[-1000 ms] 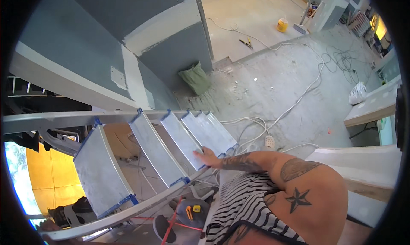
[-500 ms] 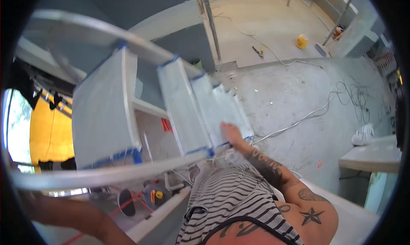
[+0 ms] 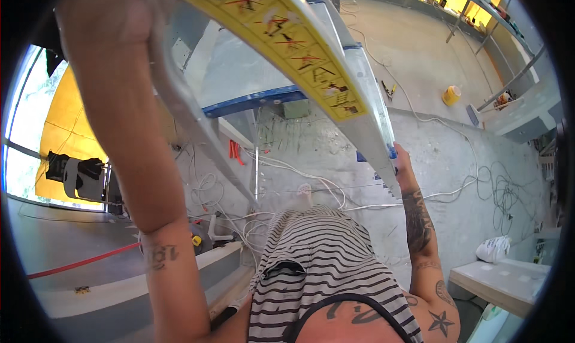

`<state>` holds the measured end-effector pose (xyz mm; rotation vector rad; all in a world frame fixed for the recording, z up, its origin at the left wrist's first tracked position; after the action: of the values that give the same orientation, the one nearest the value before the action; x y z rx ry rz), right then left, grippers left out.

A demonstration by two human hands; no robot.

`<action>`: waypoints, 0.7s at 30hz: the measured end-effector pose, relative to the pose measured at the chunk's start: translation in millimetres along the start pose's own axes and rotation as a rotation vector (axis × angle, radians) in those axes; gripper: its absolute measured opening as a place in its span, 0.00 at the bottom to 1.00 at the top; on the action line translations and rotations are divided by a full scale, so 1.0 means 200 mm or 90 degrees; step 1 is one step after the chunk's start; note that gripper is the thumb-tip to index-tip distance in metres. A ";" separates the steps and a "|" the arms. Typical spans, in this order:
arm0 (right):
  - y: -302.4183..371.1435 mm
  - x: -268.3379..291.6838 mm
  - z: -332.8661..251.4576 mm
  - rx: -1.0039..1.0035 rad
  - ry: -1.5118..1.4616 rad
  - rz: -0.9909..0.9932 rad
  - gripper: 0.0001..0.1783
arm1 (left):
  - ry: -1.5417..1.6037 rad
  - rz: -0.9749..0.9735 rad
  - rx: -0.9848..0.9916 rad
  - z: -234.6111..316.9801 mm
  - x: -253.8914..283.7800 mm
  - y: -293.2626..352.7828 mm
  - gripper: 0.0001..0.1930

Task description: The person drills holes into a wall using a power drill, climbs onto scaffolding, measures and marks the wall edge using a ruler and a pencil, and works on the drywall frame with hand tools.

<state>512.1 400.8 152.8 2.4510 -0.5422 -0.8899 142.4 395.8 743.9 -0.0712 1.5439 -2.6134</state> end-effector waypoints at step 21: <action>-0.99 0.06 0.10 0.211 0.364 0.118 0.26 | -0.274 0.091 0.158 -0.97 -0.26 0.03 0.40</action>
<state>545.7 549.9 23.3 2.7197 -0.7235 -0.0042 175.4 568.0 645.7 -0.4497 1.0374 -2.4434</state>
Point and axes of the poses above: each hand's wrist, its own y-axis away from the middle knuckle, its own x-axis out of the back of the hand, z = x × y, the point moved 9 cm from there along -y, towards the middle knuckle, and after that the axes turned 13 degrees about -y, right-handed, at the moved point
